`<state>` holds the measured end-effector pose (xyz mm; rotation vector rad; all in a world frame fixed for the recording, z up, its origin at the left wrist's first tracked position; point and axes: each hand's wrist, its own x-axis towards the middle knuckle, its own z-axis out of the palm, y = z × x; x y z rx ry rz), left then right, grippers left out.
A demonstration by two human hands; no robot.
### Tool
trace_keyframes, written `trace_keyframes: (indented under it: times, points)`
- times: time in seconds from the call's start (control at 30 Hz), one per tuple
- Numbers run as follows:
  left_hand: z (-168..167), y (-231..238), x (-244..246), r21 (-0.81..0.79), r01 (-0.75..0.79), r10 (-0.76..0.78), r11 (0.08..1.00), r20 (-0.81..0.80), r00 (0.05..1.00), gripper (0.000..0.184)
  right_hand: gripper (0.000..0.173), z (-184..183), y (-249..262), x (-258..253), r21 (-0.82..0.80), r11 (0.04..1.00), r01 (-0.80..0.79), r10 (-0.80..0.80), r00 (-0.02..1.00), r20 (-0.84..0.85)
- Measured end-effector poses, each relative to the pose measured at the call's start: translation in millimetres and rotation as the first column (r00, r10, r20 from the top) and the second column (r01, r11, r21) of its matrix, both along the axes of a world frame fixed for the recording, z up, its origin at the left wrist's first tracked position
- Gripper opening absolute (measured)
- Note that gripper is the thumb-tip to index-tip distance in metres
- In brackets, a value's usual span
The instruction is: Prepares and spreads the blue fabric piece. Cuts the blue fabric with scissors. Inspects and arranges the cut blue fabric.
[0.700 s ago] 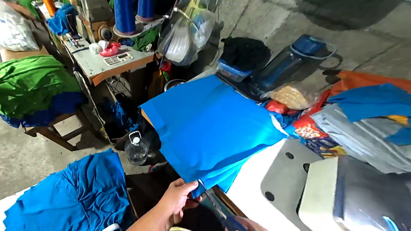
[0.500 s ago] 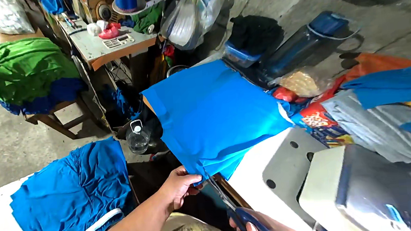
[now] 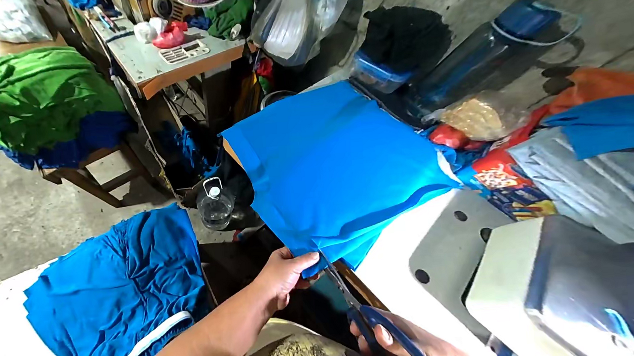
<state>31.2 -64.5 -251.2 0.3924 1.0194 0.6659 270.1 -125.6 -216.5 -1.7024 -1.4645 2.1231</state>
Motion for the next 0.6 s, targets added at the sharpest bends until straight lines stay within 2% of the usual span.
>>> trace_keyframes:
  times: [0.17, 0.3, 0.43, 0.6]
  points:
    - [-1.8, -1.6, -1.6, -0.005, -0.006, 0.006, 1.0, 0.015, 1.0, 0.015, 0.091, 1.3, 6.4, -3.6, 0.015, 0.998, -0.063, 0.063, 0.998, 0.022]
    - [-3.4, -0.2, -2.6, 0.003, 0.009, -0.009, 1.0, 0.013, 1.0, 0.014, 0.089, -1.6, 10.8, -10.8, -0.013, 1.0, -0.023, 0.023, 1.0, -0.006]
    - [-3.3, 0.7, -2.1, 0.016, -0.001, 0.001, 1.0, 0.012, 1.0, 0.015, 0.08, -2.5, 7.8, -15.4, -0.002, 0.999, 0.05, -0.05, 0.998, -0.037]
    - [-2.7, 0.9, -0.7, -0.013, -0.02, 0.02, 1.0, -0.012, 1.0, 0.013, 0.07, 0.7, 6.3, -14.8, 0.028, 0.997, 0.074, -0.075, 0.996, 0.038]
